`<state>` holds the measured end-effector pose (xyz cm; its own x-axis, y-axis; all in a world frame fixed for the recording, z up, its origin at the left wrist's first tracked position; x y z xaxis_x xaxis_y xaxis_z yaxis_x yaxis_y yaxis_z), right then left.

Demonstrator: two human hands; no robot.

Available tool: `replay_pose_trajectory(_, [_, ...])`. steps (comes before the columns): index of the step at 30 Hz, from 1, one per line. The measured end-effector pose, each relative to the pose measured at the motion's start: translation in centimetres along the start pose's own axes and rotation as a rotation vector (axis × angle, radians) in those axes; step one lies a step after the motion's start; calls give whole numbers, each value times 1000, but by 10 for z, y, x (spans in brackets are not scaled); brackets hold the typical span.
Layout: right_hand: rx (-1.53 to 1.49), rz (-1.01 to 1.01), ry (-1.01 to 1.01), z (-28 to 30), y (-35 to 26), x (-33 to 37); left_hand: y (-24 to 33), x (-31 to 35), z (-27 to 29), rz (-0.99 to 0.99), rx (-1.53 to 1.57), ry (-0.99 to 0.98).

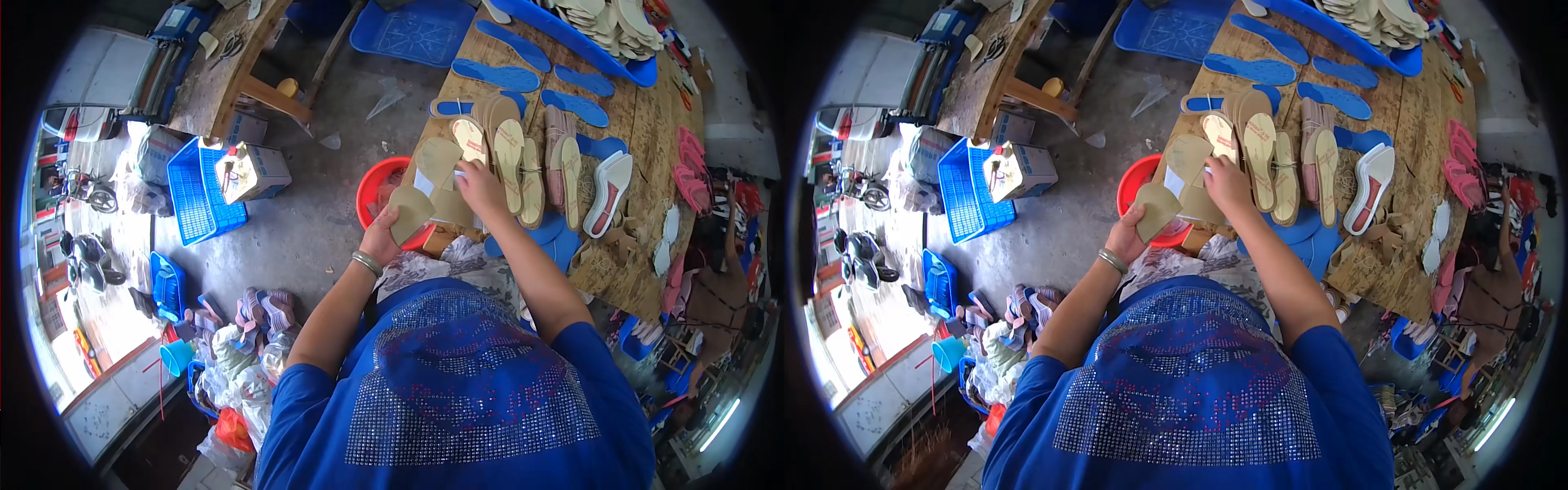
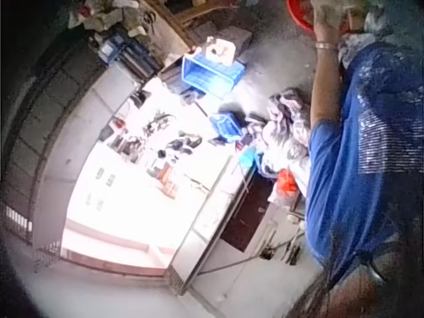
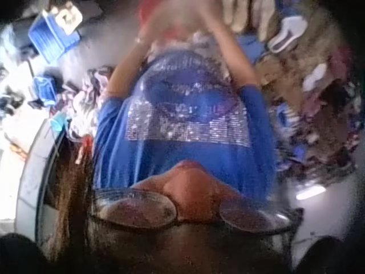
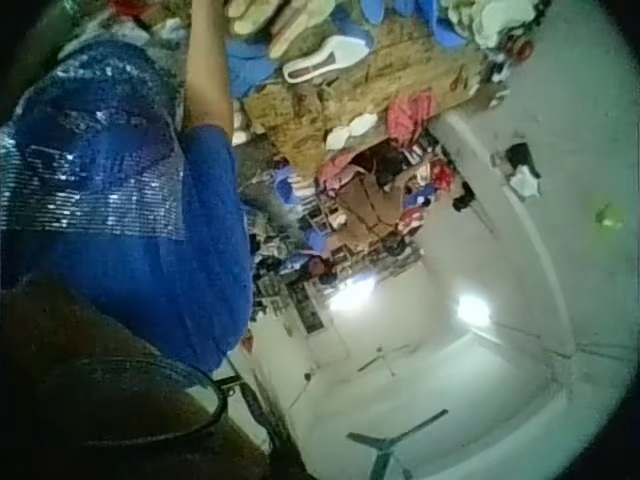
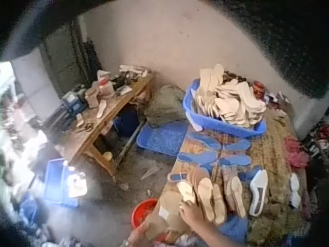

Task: The person assembles slipper soles by hand, aligning beige and blue components and securing them with a rubber band. They then move to a sewing machine to stitch the soles together, handling the materials one at a time. Finally, they return to the table to bundle the finished soles with rubber bands.

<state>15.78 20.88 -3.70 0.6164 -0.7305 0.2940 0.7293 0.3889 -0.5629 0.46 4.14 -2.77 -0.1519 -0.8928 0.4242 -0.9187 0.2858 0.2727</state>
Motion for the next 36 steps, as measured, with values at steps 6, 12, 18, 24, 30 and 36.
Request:
replay_pose_trajectory(6, [193, 45, -71, -5, -32, -66, 5, -3, 4, -9, -10, 45])
replay_pose_trajectory(12, [255, -53, -126, -4, -23, -83, 4, -17, 16, -22, -80, 131])
replay_pose_trajectory(18, [109, -15, 19, 27, -7, -27, 5, -47, 24, -23, -202, 186])
replay_pose_trajectory(24, [-38, -68, 63, 65, 19, 74, 1, -102, 11, -31, -425, 168])
replay_pose_trajectory(30, [-446, -158, -62, 68, 8, 129, 15, -109, -42, -390, -1660, 253])
replay_pose_trajectory(36, [-891, -122, -73, 30, 18, 101, -47, -58, -84, 468, -802, -410])
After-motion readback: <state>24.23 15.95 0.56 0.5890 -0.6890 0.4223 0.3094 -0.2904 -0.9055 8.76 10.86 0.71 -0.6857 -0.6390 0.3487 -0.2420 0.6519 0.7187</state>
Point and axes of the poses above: each hand's wrist, its own x-axis away from the middle knuckle, its own z-axis out of the back of the hand, y = z × x, the point moved 5 cm from there along -x, towards the middle knuckle, and after that the axes turned 9 degrees about -y, right-handed, at the moved point
